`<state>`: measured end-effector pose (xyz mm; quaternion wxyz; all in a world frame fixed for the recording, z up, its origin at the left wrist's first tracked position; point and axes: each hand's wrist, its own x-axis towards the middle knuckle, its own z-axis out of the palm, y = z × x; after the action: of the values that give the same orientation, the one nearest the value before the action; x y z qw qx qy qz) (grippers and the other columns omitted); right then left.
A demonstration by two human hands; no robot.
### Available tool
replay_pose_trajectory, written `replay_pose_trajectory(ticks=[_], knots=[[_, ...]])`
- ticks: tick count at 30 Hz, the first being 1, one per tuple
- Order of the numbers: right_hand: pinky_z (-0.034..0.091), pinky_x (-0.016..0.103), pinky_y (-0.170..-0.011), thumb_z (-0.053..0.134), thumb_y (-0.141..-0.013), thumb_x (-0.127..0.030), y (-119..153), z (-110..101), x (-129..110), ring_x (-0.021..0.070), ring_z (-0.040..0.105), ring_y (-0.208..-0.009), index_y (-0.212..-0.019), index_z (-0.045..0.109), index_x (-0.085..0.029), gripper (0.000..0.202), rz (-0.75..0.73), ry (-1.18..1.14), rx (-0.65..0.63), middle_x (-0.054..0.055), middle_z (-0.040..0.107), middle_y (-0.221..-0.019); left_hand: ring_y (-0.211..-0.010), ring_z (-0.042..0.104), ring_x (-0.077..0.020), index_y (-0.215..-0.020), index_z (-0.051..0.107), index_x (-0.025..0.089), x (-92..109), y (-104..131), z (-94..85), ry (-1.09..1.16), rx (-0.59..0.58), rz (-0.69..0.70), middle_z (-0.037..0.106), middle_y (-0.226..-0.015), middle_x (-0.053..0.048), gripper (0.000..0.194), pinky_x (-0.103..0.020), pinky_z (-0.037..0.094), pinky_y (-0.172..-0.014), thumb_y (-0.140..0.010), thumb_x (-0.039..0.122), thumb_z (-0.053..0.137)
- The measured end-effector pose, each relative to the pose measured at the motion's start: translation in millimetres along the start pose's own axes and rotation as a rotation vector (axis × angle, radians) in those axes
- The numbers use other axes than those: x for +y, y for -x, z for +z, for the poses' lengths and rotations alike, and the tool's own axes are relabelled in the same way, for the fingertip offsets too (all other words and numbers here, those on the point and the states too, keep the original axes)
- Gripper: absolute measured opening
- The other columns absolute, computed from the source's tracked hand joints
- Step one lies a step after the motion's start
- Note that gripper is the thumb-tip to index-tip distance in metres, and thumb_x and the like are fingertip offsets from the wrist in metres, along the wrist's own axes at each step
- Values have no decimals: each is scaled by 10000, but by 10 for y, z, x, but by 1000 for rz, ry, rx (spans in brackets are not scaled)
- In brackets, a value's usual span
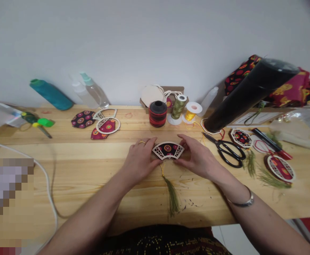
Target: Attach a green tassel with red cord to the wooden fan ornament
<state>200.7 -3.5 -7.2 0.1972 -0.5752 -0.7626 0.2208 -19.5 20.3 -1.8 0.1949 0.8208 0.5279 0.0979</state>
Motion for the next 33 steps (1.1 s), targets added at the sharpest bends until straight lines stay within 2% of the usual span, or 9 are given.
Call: replay_pose_trajectory(ticks=[17, 22, 28, 33], knots=[[477, 393, -864, 691, -714, -309, 1, 31, -22, 255, 576, -1049, -1358, 388, -190, 721, -25, -3, 2, 119, 604, -1150, -1057, 558, -265, -1320, 412, 110, -29, 9, 20, 84, 5, 48, 600, -1181, -128, 625, -406, 437, -917, -761, 232, 666], [474, 406, -866, 677, -726, -307, 2, 33, -28, 259, 574, -1045, -1365, 379, -181, 716, -38, -4, 2, 126, 602, -1140, -1103, 539, -274, -1329, 399, 124, -17, 19, 8, 76, -11, 38, 584, -1226, -132, 674, -416, 429, -940, -744, 284, 693], [474, 421, -862, 657, -741, -280, -3, 42, -46, 272, 564, -1059, -1359, 380, -181, 684, -67, -4, 12, 131, 598, -1126, -1100, 548, -278, -1301, 431, 141, -6, 24, 23, 40, 25, 64, 590, -1222, -132, 598, -429, 432, -942, -764, 285, 650], [478, 427, -865, 653, -742, -260, -7, 57, -66, 278, 554, -1075, -1345, 385, -145, 671, -71, 7, 12, 145, 596, -1119, -1111, 545, -286, -1305, 427, 136, 18, 32, 12, 37, 22, 66, 588, -1226, -136, 657, -429, 436, -942, -730, 332, 678]])
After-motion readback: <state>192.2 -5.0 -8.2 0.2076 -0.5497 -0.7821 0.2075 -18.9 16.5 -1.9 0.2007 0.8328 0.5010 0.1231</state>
